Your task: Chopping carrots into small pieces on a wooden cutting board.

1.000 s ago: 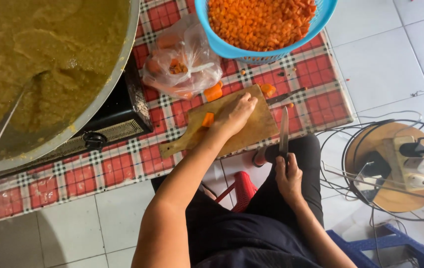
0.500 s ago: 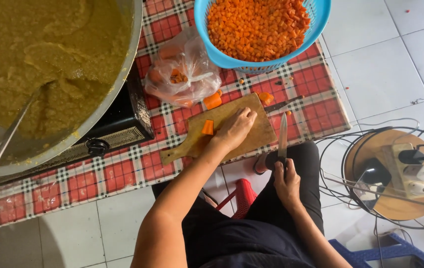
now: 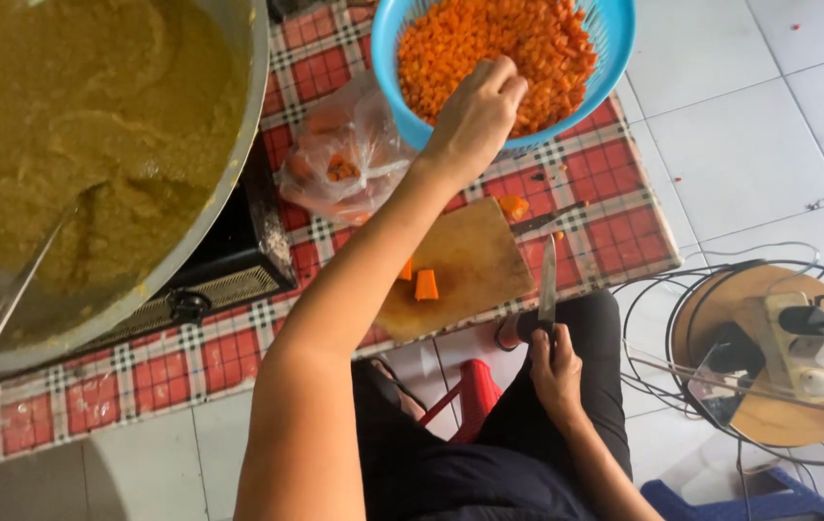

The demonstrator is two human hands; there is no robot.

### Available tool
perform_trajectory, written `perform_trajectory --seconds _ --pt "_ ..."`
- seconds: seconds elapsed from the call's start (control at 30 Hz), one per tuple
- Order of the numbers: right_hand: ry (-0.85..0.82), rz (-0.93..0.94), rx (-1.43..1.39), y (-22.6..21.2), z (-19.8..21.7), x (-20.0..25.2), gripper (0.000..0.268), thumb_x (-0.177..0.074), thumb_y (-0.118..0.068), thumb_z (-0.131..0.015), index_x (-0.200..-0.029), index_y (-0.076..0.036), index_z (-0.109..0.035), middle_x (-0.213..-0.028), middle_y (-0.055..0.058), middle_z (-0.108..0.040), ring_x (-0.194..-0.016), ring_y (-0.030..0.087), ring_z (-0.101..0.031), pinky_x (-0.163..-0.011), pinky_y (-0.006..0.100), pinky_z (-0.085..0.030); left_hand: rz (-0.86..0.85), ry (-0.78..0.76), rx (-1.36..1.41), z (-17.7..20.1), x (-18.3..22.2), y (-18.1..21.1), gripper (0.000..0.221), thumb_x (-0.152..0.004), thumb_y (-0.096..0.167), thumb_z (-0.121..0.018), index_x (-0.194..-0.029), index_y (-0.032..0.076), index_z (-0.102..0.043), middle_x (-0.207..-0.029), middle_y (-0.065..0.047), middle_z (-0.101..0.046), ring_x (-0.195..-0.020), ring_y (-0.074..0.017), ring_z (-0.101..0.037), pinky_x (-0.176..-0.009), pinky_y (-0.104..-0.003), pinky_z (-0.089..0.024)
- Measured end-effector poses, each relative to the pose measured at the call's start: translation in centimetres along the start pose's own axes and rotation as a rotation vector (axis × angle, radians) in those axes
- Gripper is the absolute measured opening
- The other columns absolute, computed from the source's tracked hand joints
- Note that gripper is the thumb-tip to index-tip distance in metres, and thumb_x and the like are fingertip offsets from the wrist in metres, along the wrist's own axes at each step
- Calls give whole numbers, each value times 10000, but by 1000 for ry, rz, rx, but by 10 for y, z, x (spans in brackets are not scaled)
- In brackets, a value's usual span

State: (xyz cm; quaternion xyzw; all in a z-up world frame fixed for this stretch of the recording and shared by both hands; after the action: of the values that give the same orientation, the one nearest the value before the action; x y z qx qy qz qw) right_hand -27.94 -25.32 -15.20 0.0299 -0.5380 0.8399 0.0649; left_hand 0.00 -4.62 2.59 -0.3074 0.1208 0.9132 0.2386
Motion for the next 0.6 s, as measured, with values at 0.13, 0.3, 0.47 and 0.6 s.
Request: perform_trajectory --seconds 0.13,0.3,0.47,0.6 --pt "-17 -117 -63 9 3 -5 119 -1008 -188 -553 -1015 -72 -582 -619 64 -623 -470 185 -546 -466 328 -440 -187 -454 185 -70 -26 -9 308 -1023 294 -336 -1186 184 -573 -1576 -71 -392 -1482 -383 -221 -1222 -606 -165" --pt "-32 -166 -85 9 2 -10 136 -1003 -195 -553 -1007 -61 -578 -602 66 -626 -466 187 -550 -463 325 -444 -272 -835 -26 -119 -30 -30 832 -884 741 68 -1609 431 -195 -1703 83 -22 -1564 -270 44 -1256 -600 62" --pt "-66 -129 1 5 -2 -14 123 -978 -166 -583 -1050 -67 -597 -616 54 -636 -472 170 -543 -471 333 -455 -348 -723 -70 -98 -59 -41 789 -966 662 61 -1622 251 -93 -1717 2 -78 -1554 -251 6 -1276 -558 31" --pt "-68 -175 28 7 -1 -16 156 -981 -200 -574 -1056 -67 -603 -626 67 -663 -470 197 -570 -480 351 -468 -225 -487 -267 -162 -60 -127 634 -1125 552 -220 -1539 118 -426 -1612 -144 -380 -1489 -469 -203 -1205 -639 8"
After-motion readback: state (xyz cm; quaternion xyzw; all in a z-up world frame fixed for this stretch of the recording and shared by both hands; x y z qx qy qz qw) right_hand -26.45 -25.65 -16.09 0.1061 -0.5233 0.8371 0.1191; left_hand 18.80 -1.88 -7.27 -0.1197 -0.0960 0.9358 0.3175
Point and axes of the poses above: each hand's wrist, its own x-axis away from the middle knuckle, its own z-axis out of the back of the hand, y = z × x, the point moved 5 cm from there along -x, towards the middle knuckle
